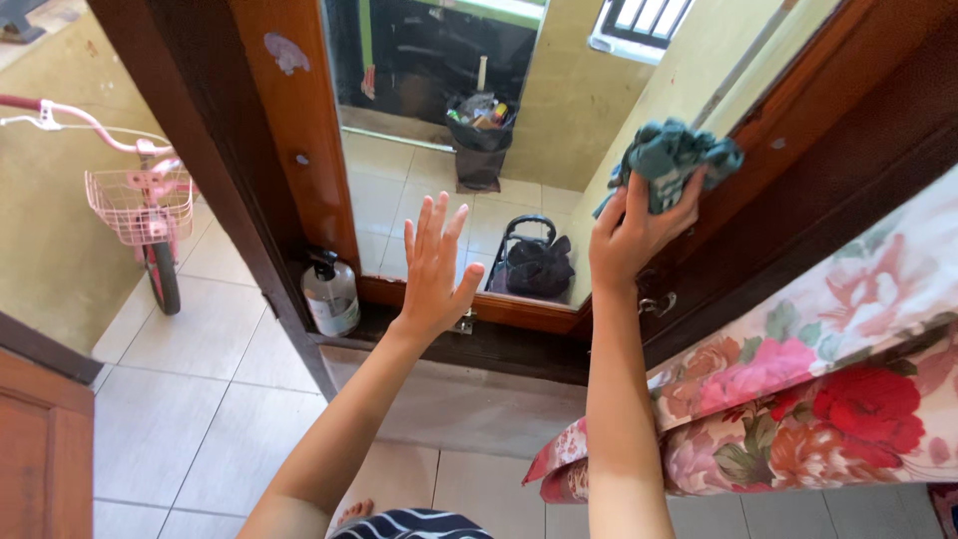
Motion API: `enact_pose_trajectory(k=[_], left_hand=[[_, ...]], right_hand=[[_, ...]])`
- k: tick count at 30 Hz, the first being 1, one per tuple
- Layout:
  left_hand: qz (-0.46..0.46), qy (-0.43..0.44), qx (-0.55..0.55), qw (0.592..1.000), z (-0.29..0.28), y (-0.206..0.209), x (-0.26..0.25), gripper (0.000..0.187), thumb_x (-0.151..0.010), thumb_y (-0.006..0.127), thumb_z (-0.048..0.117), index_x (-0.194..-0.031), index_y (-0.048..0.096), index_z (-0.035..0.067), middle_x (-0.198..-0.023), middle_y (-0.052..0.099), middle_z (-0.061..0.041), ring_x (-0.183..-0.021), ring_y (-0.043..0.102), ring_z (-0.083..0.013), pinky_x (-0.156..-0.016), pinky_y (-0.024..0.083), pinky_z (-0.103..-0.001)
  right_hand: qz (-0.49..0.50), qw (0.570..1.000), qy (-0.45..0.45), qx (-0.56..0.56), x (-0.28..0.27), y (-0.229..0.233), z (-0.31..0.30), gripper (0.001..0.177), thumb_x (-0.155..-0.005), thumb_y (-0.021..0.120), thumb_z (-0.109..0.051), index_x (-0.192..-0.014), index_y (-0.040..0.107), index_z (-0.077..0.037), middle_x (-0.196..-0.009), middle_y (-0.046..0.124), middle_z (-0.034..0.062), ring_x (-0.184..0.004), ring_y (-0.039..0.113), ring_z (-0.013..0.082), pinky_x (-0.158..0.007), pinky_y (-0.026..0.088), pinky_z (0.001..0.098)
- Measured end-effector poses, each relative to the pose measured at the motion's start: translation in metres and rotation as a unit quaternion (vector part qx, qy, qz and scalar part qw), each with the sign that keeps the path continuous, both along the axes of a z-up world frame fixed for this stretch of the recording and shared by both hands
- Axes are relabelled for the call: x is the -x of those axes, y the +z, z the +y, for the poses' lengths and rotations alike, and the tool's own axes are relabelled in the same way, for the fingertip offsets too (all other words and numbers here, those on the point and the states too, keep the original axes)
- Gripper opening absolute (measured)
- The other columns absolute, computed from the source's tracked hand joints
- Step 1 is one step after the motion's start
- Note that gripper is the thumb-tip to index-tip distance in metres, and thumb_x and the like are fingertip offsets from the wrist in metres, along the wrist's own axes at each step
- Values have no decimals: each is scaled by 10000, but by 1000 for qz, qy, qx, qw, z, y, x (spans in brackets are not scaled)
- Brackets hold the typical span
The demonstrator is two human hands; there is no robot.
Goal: The person cleans a glass door by applying a liquid from a spray bottle and wiping the surface with a cloth.
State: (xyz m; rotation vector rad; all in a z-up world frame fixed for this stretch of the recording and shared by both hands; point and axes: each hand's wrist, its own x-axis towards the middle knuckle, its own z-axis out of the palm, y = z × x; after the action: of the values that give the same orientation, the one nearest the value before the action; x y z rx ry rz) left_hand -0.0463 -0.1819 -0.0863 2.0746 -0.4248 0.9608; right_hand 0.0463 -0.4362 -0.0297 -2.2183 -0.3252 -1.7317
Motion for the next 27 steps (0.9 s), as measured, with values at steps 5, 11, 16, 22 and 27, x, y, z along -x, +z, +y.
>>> enact_pose_trajectory(k=[5, 11, 16, 22, 27], left_hand=[[9, 11, -4, 1000, 16, 1, 5, 693, -1080, 389, 556, -1589, 378, 85, -1717, 226, -190, -1621, 131, -391, -1285, 31, -625], [13, 26, -4, 1000, 30, -3, 8, 685, -1078, 399, 552, -1576, 393, 82, -1715, 234, -189, -1620, 136, -396, -1282, 31, -622], [22, 25, -4, 999, 34, -9, 5, 686, -1082, 393, 554, -1571, 395, 73, -1711, 230, -199, -1617, 127, -405, -1275, 16, -626], [21, 32, 5, 999, 43, -5, -6, 695, -1076, 389, 566, -1575, 393, 82, -1719, 230, -192, -1621, 136, -400, -1284, 23, -617], [19, 44, -9, 999, 62, -4, -12, 698, -1077, 403, 573, -1573, 397, 82, -1716, 221, -194, -1617, 136, -404, -1270, 75, -650]], right_hand=[[-3, 1000, 4, -13, 1, -42, 5, 347, -1064, 581, -155, -1381, 721, -142, -1662, 205, 283, -1444, 325, 513, -1209, 295, 613], [5, 993, 44, -114, -13, -44, 47, 403, -1027, 568, -77, -1389, 730, -143, -1670, 170, 309, -1470, 281, 491, -1213, 299, 577], [-1, 999, 49, 9, -18, -50, 85, 304, -1005, 659, -77, -1270, 799, -129, -1688, 169, 202, -1466, 248, 417, -1236, 240, 572], [18, 1000, 9, -23, -24, -55, 34, 257, -1046, 614, -73, -1199, 798, -168, -1690, 206, 200, -1528, 253, 440, -1290, 235, 591], [-23, 994, -5, -104, -18, -46, 15, 317, -1083, 538, -102, -1350, 706, -69, -1673, 142, 282, -1545, 241, 483, -1267, 272, 626]])
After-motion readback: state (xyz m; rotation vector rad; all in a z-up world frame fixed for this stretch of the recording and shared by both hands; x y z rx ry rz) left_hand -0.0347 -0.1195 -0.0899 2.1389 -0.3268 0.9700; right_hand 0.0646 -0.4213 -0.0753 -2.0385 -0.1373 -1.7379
